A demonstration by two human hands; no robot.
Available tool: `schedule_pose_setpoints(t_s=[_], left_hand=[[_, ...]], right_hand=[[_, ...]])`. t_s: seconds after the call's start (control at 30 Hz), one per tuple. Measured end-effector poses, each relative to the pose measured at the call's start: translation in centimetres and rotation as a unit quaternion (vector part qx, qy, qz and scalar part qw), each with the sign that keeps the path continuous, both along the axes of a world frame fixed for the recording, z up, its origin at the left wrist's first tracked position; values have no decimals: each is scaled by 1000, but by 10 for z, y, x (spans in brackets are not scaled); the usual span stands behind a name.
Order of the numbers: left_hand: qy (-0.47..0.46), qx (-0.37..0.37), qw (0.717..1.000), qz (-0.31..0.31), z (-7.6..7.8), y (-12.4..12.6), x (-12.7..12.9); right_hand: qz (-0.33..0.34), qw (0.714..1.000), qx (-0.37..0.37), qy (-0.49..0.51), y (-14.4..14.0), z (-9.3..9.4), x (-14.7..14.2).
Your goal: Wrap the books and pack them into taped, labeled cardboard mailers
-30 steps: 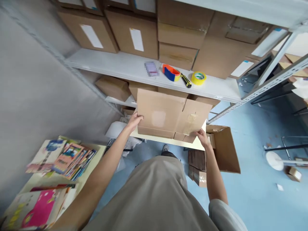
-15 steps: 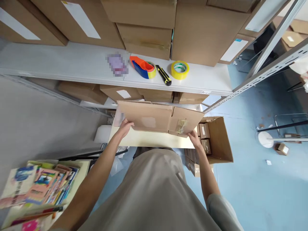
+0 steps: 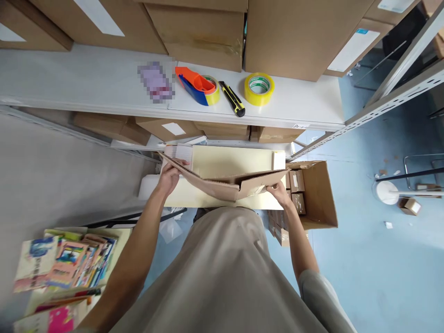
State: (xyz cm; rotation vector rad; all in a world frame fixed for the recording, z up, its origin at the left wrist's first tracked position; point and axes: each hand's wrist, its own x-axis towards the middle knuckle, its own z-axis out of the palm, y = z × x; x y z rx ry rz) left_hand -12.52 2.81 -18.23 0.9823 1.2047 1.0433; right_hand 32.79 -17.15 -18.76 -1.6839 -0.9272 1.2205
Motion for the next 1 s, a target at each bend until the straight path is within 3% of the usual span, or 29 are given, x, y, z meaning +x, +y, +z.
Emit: schedule_pose_setpoints(t_s=[0.13,0.33,0.47,0.53,0.67,0.83,1.0], left_hand=[[29,20,997,69,-4,-9,2],[5,1,998,63,-11,-9,-3],[-62,16,996,69,-9,-8,-7],[-72,19,995,59,-7,-10,-4],[-91,34,995,22,2,-16,-3],[-113,53,985,122,13,-30,-6],[-32,77,990,113,34,-46,9]], right_hand=[[-37,998,36,-26,-6,5,4],[-29,999,5,-13,-9,-5,7],[-43,997,61,4,-5,-2,9],[-37,996,82,18,-2,3,9],[10,997,56,42,-6,16,14],[-24,997,67,38,-22,26,16],[-32,996,82,24,-26,37,-3]])
